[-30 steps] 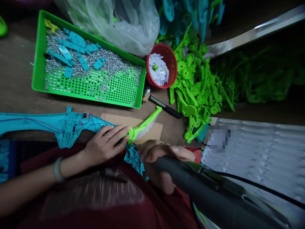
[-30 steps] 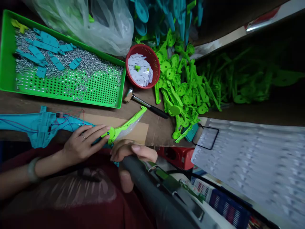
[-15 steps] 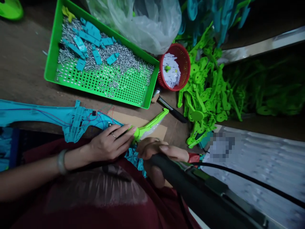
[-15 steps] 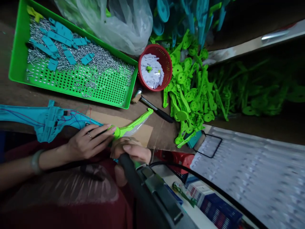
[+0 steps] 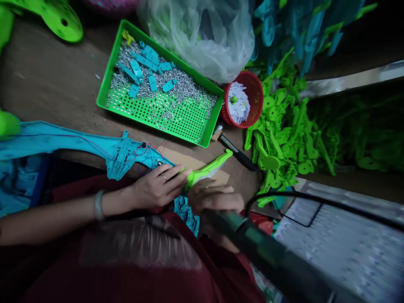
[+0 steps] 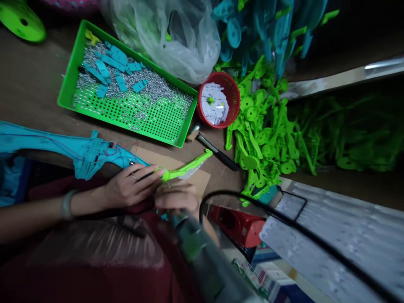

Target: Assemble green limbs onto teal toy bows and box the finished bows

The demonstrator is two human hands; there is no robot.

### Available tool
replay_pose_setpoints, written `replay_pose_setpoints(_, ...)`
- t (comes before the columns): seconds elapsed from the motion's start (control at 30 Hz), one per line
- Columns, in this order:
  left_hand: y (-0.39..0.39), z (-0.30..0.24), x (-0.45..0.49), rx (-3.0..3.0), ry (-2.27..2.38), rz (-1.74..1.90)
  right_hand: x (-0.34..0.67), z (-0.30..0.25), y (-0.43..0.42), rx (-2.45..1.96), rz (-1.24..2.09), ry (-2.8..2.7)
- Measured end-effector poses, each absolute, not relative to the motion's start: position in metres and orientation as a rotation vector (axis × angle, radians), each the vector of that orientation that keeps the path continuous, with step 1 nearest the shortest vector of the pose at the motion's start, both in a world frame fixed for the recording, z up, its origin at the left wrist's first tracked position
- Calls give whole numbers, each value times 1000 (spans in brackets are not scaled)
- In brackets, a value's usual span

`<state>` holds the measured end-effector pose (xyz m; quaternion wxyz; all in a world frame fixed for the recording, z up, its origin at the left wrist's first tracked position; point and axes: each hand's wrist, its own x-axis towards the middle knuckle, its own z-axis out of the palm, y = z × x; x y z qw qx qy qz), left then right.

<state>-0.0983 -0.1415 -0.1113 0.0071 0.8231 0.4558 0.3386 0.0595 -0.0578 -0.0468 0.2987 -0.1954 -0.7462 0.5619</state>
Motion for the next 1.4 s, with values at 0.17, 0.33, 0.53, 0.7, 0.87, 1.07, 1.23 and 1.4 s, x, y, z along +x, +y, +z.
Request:
replay_pose_setpoints(0.17,-141,-75,-122,2551,1489,870,50,-31,-22,-595,1208,-1482)
replay_pose_setpoints(0.33,-114,-41,-192,2857,1413,441,47,-26,2,-937,968,-1356)
replay_pose_setpoints(0.53,-86,-43,-229,2983,1125,29,63,-31,2,-1014,988,-1303)
replay_pose_setpoints(0.7,-75,-44,-238,2836,973,245,71,-27,-5,-988,1018,-1275)
replay_pose_setpoints(0.87,-68,-33,-249,2685,853,297,80,-25,-5,-1128,938,-1295)
replay_pose_setpoints(1.07,-105,-41,-244,2085,1027,714,60,-28,-52,-1253,168,-1089)
replay_pose_setpoints(1.23,-125,-55,-235,2219,1294,715,5,-42,-114,-1031,184,-1922)
replay_pose_setpoints(1.4,-135,-56,-229,2135,1549,837,-22,-56,-105,-1125,614,-2481)
